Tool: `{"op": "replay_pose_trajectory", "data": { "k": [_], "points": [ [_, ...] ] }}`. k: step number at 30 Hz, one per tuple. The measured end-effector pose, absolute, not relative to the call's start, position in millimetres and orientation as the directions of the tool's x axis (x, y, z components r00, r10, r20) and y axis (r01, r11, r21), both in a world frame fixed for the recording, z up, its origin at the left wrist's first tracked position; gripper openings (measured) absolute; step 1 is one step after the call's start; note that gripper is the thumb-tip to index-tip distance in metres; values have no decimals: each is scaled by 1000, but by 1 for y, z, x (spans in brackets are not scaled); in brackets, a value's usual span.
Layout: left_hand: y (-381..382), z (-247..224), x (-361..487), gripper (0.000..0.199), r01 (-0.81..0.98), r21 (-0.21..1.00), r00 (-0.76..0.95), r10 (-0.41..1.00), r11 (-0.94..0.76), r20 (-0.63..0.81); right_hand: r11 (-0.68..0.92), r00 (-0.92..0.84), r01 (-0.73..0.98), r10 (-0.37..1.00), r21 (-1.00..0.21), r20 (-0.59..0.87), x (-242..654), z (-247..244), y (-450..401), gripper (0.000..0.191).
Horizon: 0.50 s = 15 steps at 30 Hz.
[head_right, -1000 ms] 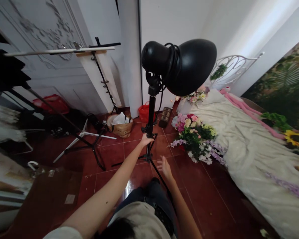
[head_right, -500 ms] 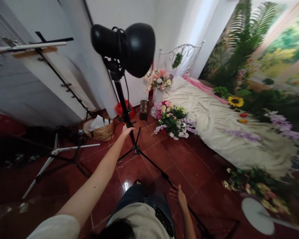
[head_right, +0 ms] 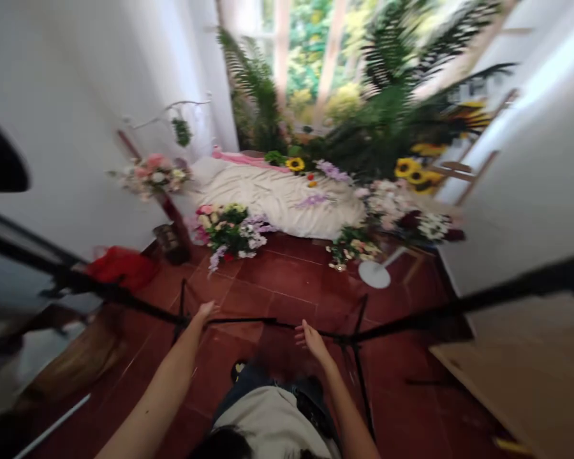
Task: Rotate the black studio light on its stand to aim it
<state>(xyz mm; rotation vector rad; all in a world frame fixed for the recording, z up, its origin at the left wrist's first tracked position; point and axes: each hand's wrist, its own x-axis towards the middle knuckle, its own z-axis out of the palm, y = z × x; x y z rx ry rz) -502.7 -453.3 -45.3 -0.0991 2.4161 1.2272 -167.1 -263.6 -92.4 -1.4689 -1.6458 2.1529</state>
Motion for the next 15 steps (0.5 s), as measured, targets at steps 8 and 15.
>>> {"op": "replay_pose_trajectory", "data": {
  "k": [8,15],
  "points": [
    [-161,-14,-303,15,-40,880,-296,836,474,-463,-185,177,109,970,-977,-164,13,-19,-167,50],
    [-42,49,-125,36,-110,992,238,971,54,-26,-42,335,312,940,-949,69,100,35,-129,47]
  ]
}}
